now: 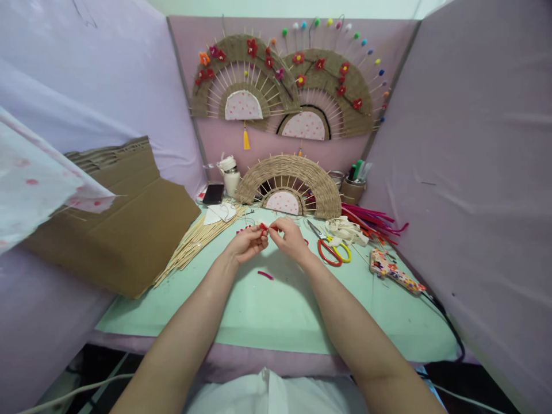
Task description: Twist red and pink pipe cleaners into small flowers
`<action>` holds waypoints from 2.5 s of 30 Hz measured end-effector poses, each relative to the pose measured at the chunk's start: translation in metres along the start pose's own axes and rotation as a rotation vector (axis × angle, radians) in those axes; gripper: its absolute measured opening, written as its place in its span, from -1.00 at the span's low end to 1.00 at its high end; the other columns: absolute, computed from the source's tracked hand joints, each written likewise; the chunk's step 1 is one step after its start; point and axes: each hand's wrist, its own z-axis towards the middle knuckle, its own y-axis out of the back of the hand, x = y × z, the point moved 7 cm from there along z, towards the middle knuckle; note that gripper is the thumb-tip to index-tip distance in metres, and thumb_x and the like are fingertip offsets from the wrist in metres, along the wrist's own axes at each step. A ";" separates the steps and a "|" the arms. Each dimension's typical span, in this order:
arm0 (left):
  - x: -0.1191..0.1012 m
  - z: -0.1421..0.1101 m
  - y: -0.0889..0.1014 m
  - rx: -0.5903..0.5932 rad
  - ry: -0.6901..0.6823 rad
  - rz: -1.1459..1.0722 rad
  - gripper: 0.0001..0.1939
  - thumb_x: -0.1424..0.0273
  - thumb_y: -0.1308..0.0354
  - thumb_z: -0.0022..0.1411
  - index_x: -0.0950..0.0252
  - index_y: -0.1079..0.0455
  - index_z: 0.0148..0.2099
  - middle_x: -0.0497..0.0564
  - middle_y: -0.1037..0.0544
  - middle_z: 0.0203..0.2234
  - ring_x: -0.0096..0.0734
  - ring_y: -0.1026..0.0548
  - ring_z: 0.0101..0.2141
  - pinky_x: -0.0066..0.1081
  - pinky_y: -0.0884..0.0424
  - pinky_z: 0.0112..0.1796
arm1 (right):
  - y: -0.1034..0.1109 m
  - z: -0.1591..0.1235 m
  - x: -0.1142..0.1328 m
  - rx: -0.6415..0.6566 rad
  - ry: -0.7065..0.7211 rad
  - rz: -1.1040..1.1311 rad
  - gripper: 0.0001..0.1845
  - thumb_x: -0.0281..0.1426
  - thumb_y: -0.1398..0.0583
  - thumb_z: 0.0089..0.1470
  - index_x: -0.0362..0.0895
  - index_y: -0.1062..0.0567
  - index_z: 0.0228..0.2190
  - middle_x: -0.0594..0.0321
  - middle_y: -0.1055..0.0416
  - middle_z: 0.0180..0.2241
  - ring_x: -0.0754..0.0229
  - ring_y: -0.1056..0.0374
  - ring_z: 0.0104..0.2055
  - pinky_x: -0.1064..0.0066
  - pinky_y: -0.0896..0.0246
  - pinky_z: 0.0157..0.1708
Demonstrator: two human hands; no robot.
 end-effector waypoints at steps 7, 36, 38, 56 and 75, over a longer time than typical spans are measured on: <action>-0.020 -0.007 -0.015 -0.023 -0.467 0.631 -0.95 0.52 -0.18 -0.01 0.31 -0.40 -0.41 -0.06 -0.43 -0.57 -0.52 -0.35 -0.50 -0.51 -0.30 -0.39 | -0.036 -0.018 -0.041 0.223 -0.782 0.810 -0.84 -0.40 -0.03 -0.18 -0.11 -0.20 -0.71 0.42 -0.01 -0.74 0.35 0.11 -0.67 0.45 0.11 -0.62; -0.012 0.005 0.014 -0.325 -0.429 0.450 -0.78 0.37 -0.30 -0.13 0.38 -0.40 -0.41 0.01 -0.52 -0.54 -0.43 -0.50 -0.46 -0.32 -0.44 -0.26 | -0.006 -0.006 -0.020 -0.105 -0.185 0.052 -0.83 -0.33 -0.13 -0.02 -0.14 -0.43 -0.55 0.23 -0.42 -0.50 0.26 -0.25 -0.45 0.41 -0.13 -0.38; -0.012 0.004 0.014 -0.335 -0.466 0.449 -0.78 0.37 -0.30 -0.12 0.39 -0.41 -0.41 0.01 -0.52 -0.54 -0.44 -0.50 -0.46 -0.32 -0.44 -0.25 | -0.006 -0.007 -0.020 -0.122 -0.193 0.033 -0.82 -0.33 -0.12 -0.02 -0.14 -0.42 -0.56 0.24 -0.41 -0.51 0.26 -0.25 -0.46 0.41 -0.12 -0.39; 0.000 0.004 0.010 -0.350 -0.250 0.299 -0.85 0.40 -0.20 -0.02 0.40 -0.41 -0.39 0.12 -0.56 -0.48 -0.39 -0.54 -0.43 -0.34 -0.46 -0.24 | -0.027 -0.022 -0.062 -0.156 -0.726 0.392 -0.74 -0.24 -0.14 -0.19 -0.21 -0.45 -0.61 0.28 -0.37 -0.61 0.31 -0.19 -0.54 0.49 -0.05 -0.51; -0.005 0.006 0.018 -0.453 -0.560 0.516 -0.78 0.38 -0.29 -0.19 0.38 -0.42 -0.43 0.01 -0.53 -0.52 -0.42 -0.49 -0.44 -0.34 -0.43 -0.26 | -0.042 -0.032 -0.060 -0.164 -0.898 0.551 -0.79 -0.28 -0.14 -0.20 -0.15 -0.32 -0.68 0.41 -0.16 -0.72 0.38 0.00 -0.67 0.50 0.07 -0.63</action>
